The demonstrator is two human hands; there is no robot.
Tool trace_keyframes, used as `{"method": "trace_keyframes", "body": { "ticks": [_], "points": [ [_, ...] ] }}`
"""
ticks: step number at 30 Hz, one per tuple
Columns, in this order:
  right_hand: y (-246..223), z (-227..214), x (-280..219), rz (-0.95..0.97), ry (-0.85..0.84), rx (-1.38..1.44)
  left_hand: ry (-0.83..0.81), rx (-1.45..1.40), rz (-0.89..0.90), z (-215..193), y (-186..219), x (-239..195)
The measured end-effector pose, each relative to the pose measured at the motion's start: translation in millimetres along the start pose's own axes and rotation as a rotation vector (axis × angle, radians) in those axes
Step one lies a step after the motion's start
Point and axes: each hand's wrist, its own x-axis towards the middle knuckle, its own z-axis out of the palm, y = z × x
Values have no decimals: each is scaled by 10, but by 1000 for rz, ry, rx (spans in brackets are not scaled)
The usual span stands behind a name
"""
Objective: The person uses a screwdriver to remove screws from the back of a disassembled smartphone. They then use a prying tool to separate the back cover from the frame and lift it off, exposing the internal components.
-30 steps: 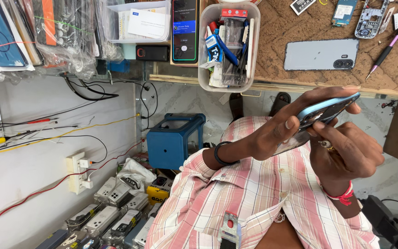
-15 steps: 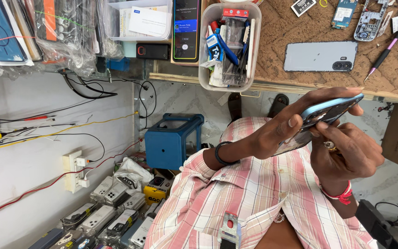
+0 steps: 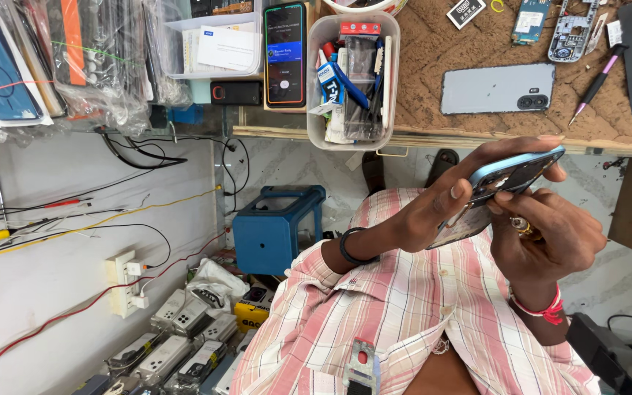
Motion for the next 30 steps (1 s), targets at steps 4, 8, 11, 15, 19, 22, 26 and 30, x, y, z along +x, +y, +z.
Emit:
{"method": "trace_keyframes", "body": {
  "ticks": [4, 8, 11, 15, 19, 22, 26, 30],
  "points": [
    [-7, -30, -2, 67, -28, 16, 0, 26, -40, -13, 37, 5],
    [48, -38, -19, 122, -36, 3, 17, 24, -61, 4, 50, 43],
    [84, -48, -45, 156, -42, 11, 36, 55, -61, 25, 51, 55],
    [120, -23, -43, 94, -9, 27, 26, 48, -37, 20, 19, 91],
    [121, 6, -24, 54, 39, 31, 6, -23, -24, 3, -26, 93],
    [130, 3, -10, 24, 29, 14, 16, -75, -20, 5, -45, 81],
    [166, -4, -18, 23, 18, 0, 19, -60, -12, -1, -47, 94],
    [191, -2, -45, 11, 21, 17, 9, -24, -19, -11, -26, 92]
  ]
}}
